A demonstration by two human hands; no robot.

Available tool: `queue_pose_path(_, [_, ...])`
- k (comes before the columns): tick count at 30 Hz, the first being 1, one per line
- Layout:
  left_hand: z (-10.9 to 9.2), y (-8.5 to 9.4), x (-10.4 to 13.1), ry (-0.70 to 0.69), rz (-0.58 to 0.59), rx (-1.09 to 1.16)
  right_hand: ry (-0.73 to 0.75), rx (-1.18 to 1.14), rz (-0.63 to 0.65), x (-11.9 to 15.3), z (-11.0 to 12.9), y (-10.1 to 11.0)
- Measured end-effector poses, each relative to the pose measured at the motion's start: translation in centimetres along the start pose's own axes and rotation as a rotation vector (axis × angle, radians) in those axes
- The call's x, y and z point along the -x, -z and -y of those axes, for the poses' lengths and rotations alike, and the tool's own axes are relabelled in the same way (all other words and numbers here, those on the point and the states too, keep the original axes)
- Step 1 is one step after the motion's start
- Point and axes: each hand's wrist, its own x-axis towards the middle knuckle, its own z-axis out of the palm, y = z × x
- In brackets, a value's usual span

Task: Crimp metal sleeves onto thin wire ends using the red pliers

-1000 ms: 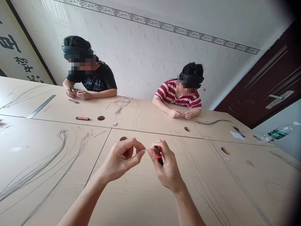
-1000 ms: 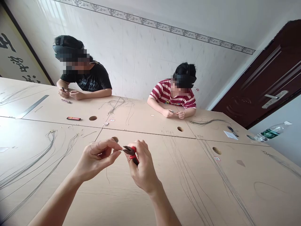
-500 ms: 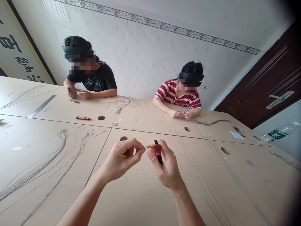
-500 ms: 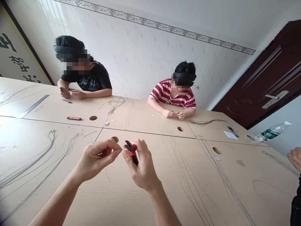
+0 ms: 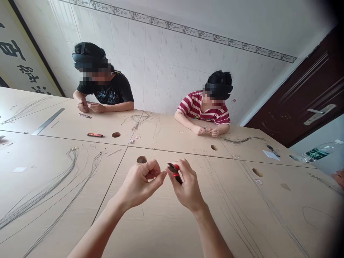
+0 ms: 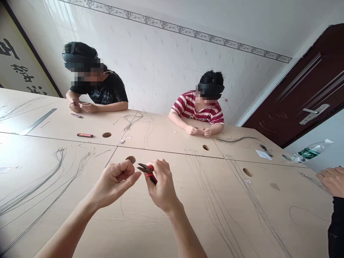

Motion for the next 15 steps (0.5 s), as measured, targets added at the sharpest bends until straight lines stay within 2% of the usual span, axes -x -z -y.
queue_pose_path(5, [0.4,-0.1,0.0,0.077,0.048,0.053,0.074,0.07,0.059,-0.1,-0.6,-0.2])
queue_pose_path(12, [-0.1,-0.3,0.5,0.133,0.102,-0.007,0.125,0.128,0.049,0.2,-1.0,0.2])
queue_pose_path(15, [-0.6,-0.6,0.8,0.185,0.139,-0.023,0.123,0.173,-0.003,0.5,-1.3,0.1])
